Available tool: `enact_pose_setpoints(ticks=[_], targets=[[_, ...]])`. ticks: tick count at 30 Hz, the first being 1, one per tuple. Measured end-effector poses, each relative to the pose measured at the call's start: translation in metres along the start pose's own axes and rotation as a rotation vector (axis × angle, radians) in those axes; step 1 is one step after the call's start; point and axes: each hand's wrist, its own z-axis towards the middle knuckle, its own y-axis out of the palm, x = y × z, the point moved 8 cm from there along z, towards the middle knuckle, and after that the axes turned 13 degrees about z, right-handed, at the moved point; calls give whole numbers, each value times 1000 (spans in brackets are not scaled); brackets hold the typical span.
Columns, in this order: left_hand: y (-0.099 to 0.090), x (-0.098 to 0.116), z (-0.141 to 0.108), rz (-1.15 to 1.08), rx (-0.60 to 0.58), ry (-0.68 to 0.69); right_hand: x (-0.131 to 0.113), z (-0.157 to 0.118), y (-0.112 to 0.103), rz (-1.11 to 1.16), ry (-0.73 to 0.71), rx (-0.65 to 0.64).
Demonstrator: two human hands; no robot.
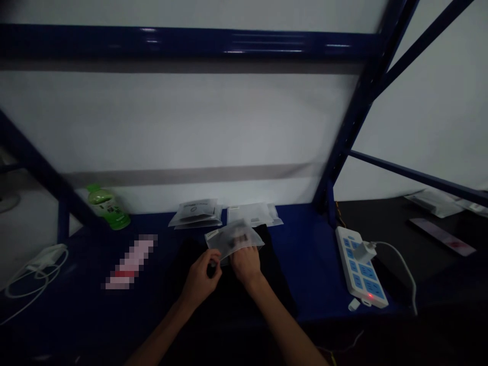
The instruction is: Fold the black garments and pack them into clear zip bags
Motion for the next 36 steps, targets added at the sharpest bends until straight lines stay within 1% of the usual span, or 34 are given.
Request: enact_pose_setpoints(ticks=[5, 8, 11, 17, 21, 23, 25, 28, 31, 33, 36], targets=[[-6, -2, 1, -9, 41, -64, 4, -30, -9, 97, -119, 64], [-6, -1, 2, -13, 46, -62, 6, -43, -13, 49, -136, 71], [-4, -2, 2, -6, 32, -51, 5, -41, -12, -25, -93, 77], [0, -3, 2, 12, 4, -45, 5, -23, 3, -176, 70, 56], [-2, -4, 2, 17, 13, -59, 8, -21, 6, -237, 102, 19], [-2, -5, 3, 11, 22, -64, 8, -22, 3, -229, 77, 13], [-3, -7, 3, 13, 37, -81, 7, -27, -5, -204, 31, 44], [-5, -12, 3, 29, 70, -121, 2, -41, -15, -147, -78, 87], [-6, -15, 3, 33, 73, -141, -3, -55, -18, -102, -187, 66], [-6, -15, 2, 32, 61, -140, -4, -59, -18, -102, -185, 51], [-5, -14, 2, 42, 38, -132, -4, -53, -14, -145, -110, 38]])
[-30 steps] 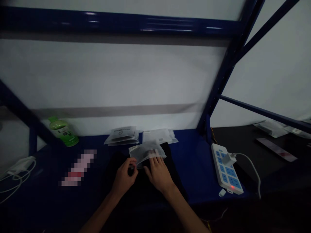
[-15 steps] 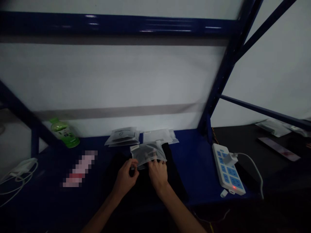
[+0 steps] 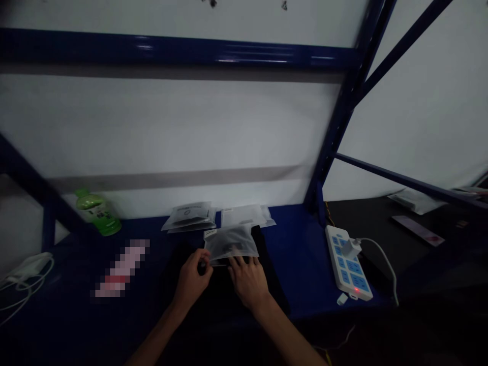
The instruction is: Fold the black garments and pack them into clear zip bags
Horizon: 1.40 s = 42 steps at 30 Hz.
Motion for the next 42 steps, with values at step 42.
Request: enact_pose_setpoints(ticks=[42], targets=[[10, -59, 16, -631, -322, -284, -50, 25, 4, 21, -234, 162]])
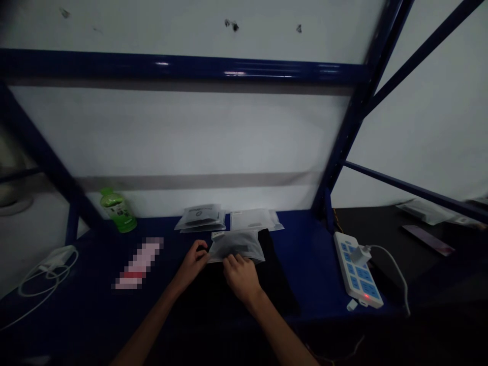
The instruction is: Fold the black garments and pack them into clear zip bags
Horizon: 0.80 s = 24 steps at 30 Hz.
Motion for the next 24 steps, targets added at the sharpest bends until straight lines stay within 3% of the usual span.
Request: enact_pose_setpoints(ticks=[5, 12, 17, 20, 24], targets=[[-5, 11, -5, 96, -5, 20, 27, -22, -19, -32, 7, 10], [-24, 9, -6, 177, 18, 14, 70, -47, -43, -78, 26, 35], [-21, 31, -15, 565, 34, 124, 75, -61, -45, -71, 37, 49], [-12, 58, -24, 831, 119, 244, 71, -66, -44, -62, 58, 67], [28, 89, -33, 976, 81, 477, 64, -71, -47, -24, 90, 89]])
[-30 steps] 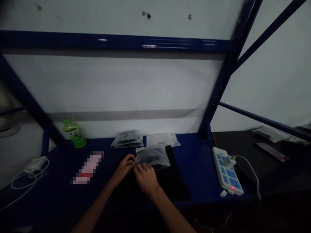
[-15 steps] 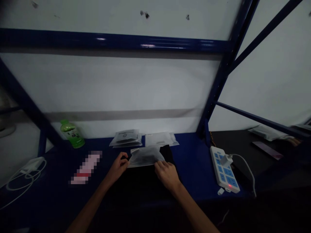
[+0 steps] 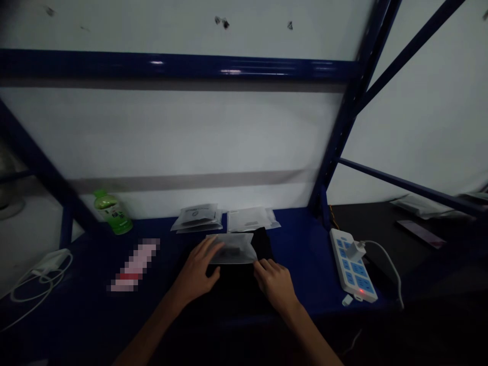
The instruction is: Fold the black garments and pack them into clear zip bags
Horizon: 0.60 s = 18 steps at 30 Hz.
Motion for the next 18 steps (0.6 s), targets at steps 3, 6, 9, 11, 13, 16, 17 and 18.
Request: enact_pose_setpoints(ticks=[3, 6, 9, 11, 13, 16, 17, 18], targets=[[21, 22, 9, 65, -39, 56, -2, -3, -2, 48, 52, 25], [43, 25, 17, 106, -75, 22, 3, -8, 1, 111, 120, 48], [53, 22, 18, 116, -97, 2, 12, -15, 12, 171, 143, 37], [49, 20, 16, 104, -97, -1, 17, -18, 20, 192, 153, 7], [37, 17, 16, 82, -86, -7, 20, -20, 26, 194, 166, -24], [1, 9, 29, 32, -9, 5, 20, -21, 29, 184, 185, -50], [-15, 3, 37, 19, 43, 11, 20, -21, 29, 180, 189, -53], [-32, -5, 48, 21, 107, 7, 19, -21, 29, 176, 192, -56]])
